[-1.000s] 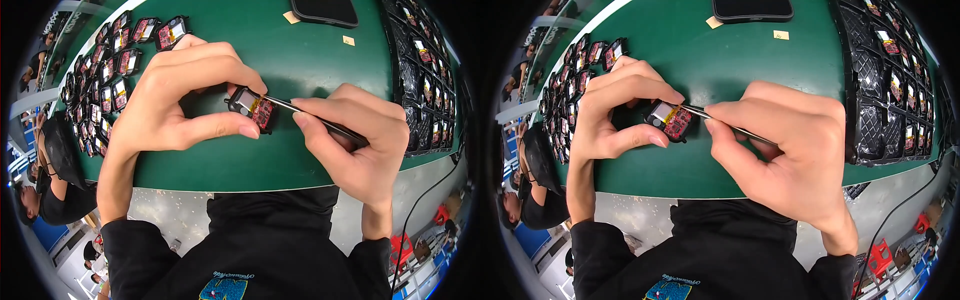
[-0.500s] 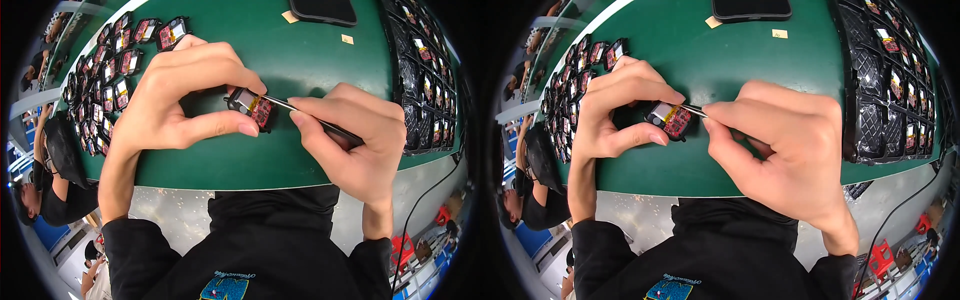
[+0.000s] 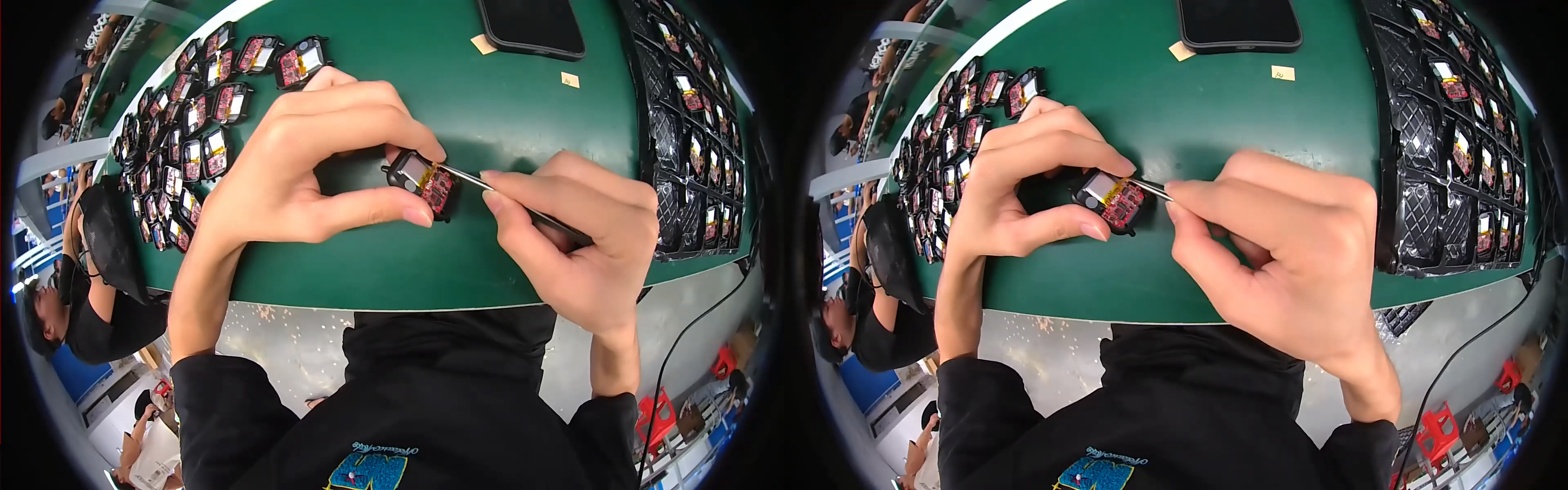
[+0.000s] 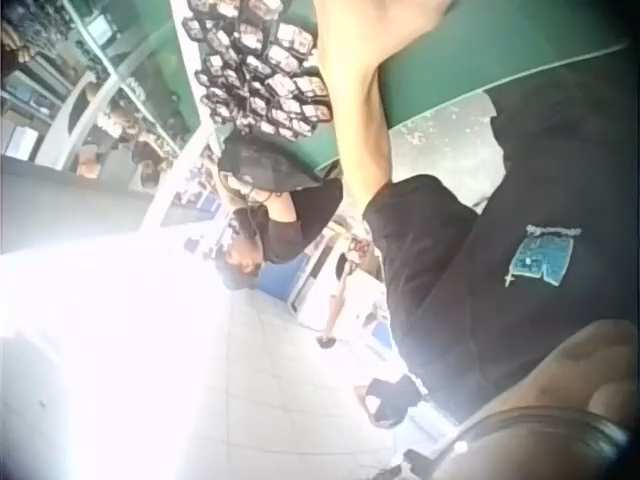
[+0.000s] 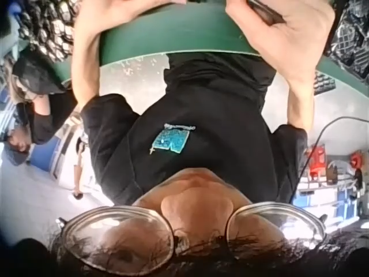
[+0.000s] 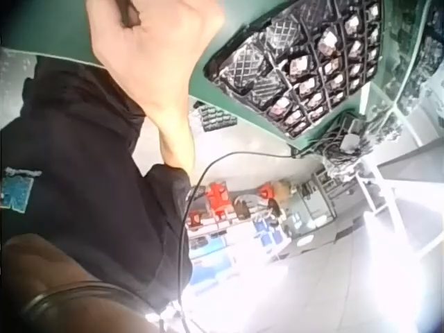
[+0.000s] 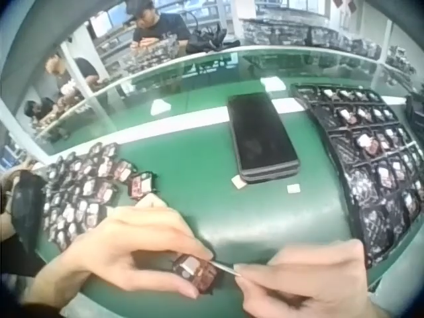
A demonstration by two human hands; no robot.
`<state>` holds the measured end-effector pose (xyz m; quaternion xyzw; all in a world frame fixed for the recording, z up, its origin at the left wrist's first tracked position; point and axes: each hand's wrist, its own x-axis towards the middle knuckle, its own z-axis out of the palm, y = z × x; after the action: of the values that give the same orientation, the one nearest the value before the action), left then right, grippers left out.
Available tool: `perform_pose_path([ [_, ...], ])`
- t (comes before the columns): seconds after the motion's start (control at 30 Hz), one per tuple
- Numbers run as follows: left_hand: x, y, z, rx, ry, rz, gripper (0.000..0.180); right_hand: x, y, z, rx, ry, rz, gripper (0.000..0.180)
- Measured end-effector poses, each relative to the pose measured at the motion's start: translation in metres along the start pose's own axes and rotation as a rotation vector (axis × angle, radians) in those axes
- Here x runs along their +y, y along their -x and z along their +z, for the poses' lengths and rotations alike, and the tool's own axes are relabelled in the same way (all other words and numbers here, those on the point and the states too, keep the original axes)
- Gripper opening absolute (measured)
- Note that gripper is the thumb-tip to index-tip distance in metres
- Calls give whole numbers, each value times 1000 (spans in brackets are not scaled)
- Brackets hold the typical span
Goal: The recorder is using tweezers to assemble small electronic components into casings on a green workbench.
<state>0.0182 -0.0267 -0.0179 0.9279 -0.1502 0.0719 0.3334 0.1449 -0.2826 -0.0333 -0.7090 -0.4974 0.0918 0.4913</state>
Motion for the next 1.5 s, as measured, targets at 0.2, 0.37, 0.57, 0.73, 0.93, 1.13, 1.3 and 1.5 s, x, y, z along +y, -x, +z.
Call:
perform_pose_path([
  [0.2,-3,-4,3,12,22,2,55,5,3,3,8,112,-122,24],
  [0.37,-6,0,0,44,54,-14,51,-6,-6,2,26,149,-147,22],
  [0.57,-11,1,16,149,135,90,55,-7,2,-12,100,149,-31,20],
  [0.73,-13,8,32,127,133,125,51,-4,16,-16,2,160,-37,18],
  [0.93,-6,16,32,169,81,43,50,-12,9,-12,10,64,81,19],
  [1.13,6,-15,18,243,268,74,49,17,24,-21,197,-35,90,14],
  [1.3,26,-6,-29,292,69,-150,44,-10,0,-4,134,-47,22,15],
  [1.5,41,-103,-21,201,76,26,47,7,9,2,165,-107,17,16],
])
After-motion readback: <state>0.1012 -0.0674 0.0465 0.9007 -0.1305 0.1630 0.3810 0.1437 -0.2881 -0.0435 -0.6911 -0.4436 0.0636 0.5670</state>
